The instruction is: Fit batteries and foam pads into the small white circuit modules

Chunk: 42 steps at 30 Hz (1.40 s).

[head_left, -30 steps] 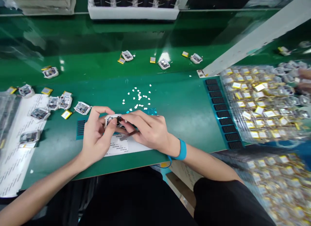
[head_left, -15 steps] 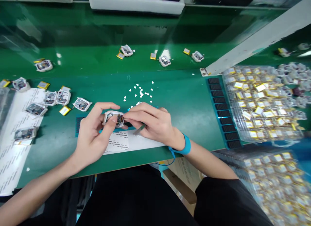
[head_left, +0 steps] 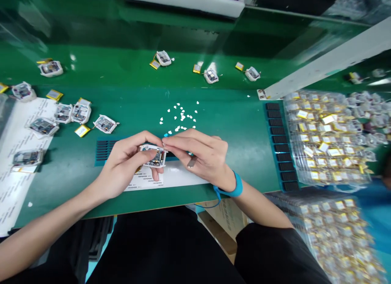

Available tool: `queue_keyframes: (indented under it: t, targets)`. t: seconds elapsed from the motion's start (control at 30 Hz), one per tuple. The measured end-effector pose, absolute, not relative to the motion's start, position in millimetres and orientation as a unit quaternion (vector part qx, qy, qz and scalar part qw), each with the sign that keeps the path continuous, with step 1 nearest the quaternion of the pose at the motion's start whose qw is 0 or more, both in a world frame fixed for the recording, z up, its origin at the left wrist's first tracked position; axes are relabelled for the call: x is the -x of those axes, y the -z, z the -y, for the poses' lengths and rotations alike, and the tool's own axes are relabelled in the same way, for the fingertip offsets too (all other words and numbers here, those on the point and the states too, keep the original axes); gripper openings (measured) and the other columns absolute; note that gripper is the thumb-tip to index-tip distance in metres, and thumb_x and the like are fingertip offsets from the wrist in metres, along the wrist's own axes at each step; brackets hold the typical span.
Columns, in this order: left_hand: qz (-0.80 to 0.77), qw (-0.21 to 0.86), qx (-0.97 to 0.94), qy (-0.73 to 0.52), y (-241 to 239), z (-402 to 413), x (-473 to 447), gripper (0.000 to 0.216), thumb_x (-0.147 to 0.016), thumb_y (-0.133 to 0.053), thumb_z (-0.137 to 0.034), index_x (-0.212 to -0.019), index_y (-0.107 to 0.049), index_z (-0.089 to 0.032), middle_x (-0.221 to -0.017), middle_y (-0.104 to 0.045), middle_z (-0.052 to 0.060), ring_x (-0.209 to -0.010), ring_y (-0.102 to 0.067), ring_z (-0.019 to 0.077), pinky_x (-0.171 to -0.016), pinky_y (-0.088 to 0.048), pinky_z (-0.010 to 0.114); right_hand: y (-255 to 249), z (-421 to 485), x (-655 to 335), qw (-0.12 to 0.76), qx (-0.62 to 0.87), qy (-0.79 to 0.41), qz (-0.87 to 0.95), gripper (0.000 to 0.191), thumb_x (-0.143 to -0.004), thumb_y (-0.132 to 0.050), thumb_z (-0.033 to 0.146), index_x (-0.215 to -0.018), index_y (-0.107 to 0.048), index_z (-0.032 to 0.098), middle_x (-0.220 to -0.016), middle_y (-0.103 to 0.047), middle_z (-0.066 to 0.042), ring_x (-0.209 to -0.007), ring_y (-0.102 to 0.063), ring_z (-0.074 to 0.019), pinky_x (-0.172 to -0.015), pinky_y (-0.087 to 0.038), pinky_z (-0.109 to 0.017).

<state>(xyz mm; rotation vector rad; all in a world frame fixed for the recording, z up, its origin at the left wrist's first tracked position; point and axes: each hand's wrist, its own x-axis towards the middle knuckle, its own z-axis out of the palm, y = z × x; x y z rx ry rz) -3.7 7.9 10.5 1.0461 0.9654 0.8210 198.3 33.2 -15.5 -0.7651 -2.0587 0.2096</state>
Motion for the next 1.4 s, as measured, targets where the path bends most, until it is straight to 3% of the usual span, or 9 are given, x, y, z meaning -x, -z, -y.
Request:
queue_keyframes:
  t: [0.23,0.37,0.43,0.57,0.77,1.0,1.2,1.4]
  targets:
    - [-0.436,0.680,-0.465,-0.362,-6.7,-10.0,3.1,0.009,-0.089,-0.062,-0.026,-0.095,-0.067,-0.021,-0.061,-0.070,0.000,-0.046,-0.067,0.0203,-0.049,-0.055,0.031,15.8,-34.6,-205.3,0.365,0.330,0.020,0.870,0.020,-0.096,-0.057,0.008,-0.109,-0.069,0.018,-0.089,-0.078,0.003,-0.070,-0.070,-0.0062,-0.053,-0.049,-0.019]
    - [-0.454,0.667,-0.459,-0.372,-5.2,-12.7,1.2,0.012,-0.090,-0.059,-0.025,-0.101,-0.062,-0.020,-0.060,-0.071,0.001,-0.042,-0.065,0.0193,-0.045,-0.052,0.030,11.4,-39.3,-206.6,0.340,0.426,0.011,0.838,0.047,-0.089,-0.039,-0.005,-0.121,-0.067,0.016,-0.116,-0.076,-0.002,-0.095,-0.074,-0.0100,-0.059,-0.053,-0.018]
    - [-0.462,0.658,-0.462,-0.374,-5.1,-13.3,0.7,0.011,-0.090,-0.059,-0.025,-0.100,-0.060,-0.021,-0.058,-0.071,0.001,-0.041,-0.064,0.0189,-0.044,-0.052,0.029,10.5,-39.9,-206.5,0.327,0.416,0.008,0.848,0.054,-0.087,-0.038,-0.007,-0.126,-0.065,0.017,-0.130,-0.071,-0.003,-0.104,-0.072,-0.0104,-0.057,-0.052,-0.017]
    - [-0.465,0.647,-0.475,-0.373,-4.8,-13.2,0.3,0.010,-0.089,-0.058,-0.024,-0.099,-0.056,-0.022,-0.054,-0.068,-0.003,-0.039,-0.064,0.0189,-0.044,-0.052,0.030,13.5,-36.3,-206.5,0.292,0.341,0.037,0.893,0.048,-0.094,-0.044,-0.002,-0.125,-0.067,0.026,-0.129,-0.072,0.004,-0.088,-0.073,-0.0059,-0.051,-0.047,-0.018]
    - [-0.502,0.579,-0.516,-0.383,-1.5,-9.5,-0.9,0.011,-0.088,-0.064,-0.027,-0.089,-0.053,-0.024,-0.048,-0.062,-0.005,-0.039,-0.065,0.0195,-0.038,-0.049,0.028,16.8,-32.9,-209.4,0.290,0.319,0.059,0.900,0.022,-0.102,-0.051,0.014,-0.114,-0.070,0.018,-0.093,-0.078,0.003,-0.067,-0.068,-0.0061,-0.049,-0.045,-0.022]
    - [-0.494,0.584,-0.527,-0.371,-0.9,-7.1,-3.0,0.014,-0.090,-0.062,-0.028,-0.088,-0.048,-0.026,-0.051,-0.066,-0.006,-0.040,-0.065,0.0196,-0.039,-0.049,0.028,6.5,-30.2,-210.7,0.248,0.285,0.058,0.924,0.039,-0.098,-0.048,0.004,-0.133,-0.062,0.016,-0.110,-0.075,-0.003,-0.075,-0.068,-0.0077,-0.049,-0.045,-0.021]
    - [-0.498,0.572,-0.533,-0.376,-0.7,-5.7,-1.0,0.009,-0.092,-0.061,-0.027,-0.092,-0.052,-0.025,-0.049,-0.064,-0.006,-0.040,-0.064,0.0189,-0.040,-0.050,0.029,7.8,-32.9,-211.8,0.258,0.287,0.063,0.920,0.028,-0.099,-0.051,0.006,-0.116,-0.070,0.016,-0.108,-0.077,-0.002,-0.074,-0.071,-0.0084,-0.049,-0.047,-0.020]
    - [-0.542,0.510,-0.556,-0.370,1.4,-3.0,-3.4,0.010,-0.091,-0.063,-0.027,-0.093,-0.054,-0.024,-0.053,-0.065,-0.004,-0.044,-0.065,0.0184,-0.038,-0.045,0.026,15.5,-29.3,-204.1,0.276,0.291,0.044,0.915,0.025,-0.099,-0.051,0.009,-0.115,-0.069,0.013,-0.110,-0.079,-0.003,-0.078,-0.075,-0.0097,-0.057,-0.056,-0.019]
